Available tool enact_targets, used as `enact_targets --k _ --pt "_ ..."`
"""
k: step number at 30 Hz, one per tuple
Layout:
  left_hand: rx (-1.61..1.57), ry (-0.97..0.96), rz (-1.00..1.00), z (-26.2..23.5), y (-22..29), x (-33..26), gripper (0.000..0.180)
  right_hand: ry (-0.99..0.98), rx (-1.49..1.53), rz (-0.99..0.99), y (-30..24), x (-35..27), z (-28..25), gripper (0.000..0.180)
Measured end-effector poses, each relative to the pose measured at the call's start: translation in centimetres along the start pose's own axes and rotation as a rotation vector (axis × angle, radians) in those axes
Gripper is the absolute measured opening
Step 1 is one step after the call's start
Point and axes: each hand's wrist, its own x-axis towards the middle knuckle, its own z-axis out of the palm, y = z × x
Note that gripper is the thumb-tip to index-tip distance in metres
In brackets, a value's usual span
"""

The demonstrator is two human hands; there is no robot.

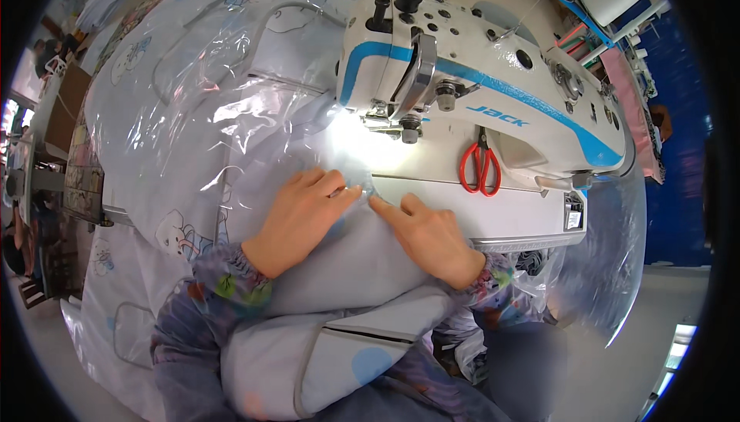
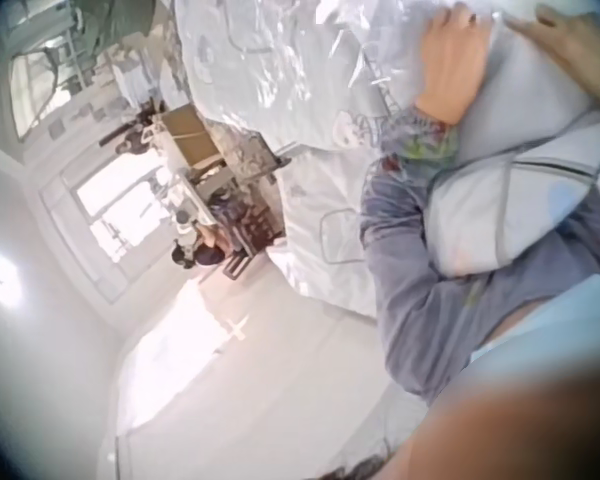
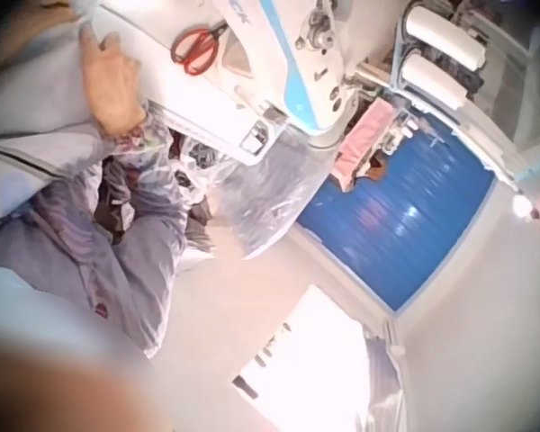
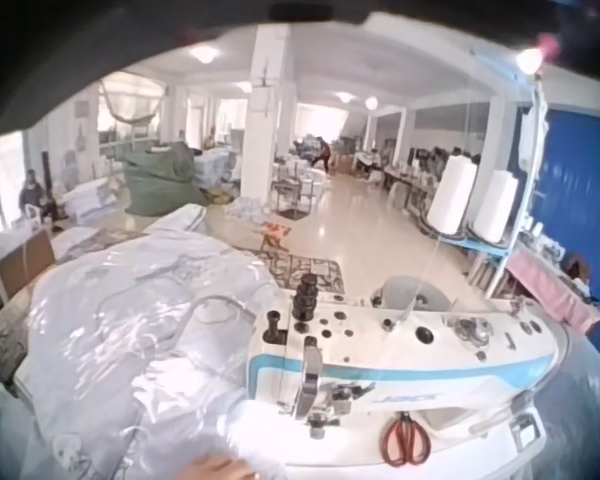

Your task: Sewing pieces of patterned fabric together using an industrial sewing machine and trimming threads with scissors.

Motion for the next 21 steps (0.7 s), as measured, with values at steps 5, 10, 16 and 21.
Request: enact_targets --k 5,10,16,21 --pt "0.030 -0.013 0.000 0.2 -1.3 1.6 0.039 0.061 -0.020 -0.003 0.6 1.5 0.3 0.053" --pt "0.093 -0.127 -0.052 0.2 -2.0 3.6 0.040 0.051 -0.063 0.065 1.3 3.3 0.9 0.059" --pt "0.312 0.122 -0.308 -2.8 -1.3 -4.0 0.061 0.129 -0.114 0.042 2.2 4.1 1.8 0.060" --pt "-0.119 0.303 -1.162 -4.9 -1.0 -21.3 0.069 0.196 -0.139 0.065 2.1 4.6 2.8 0.060"
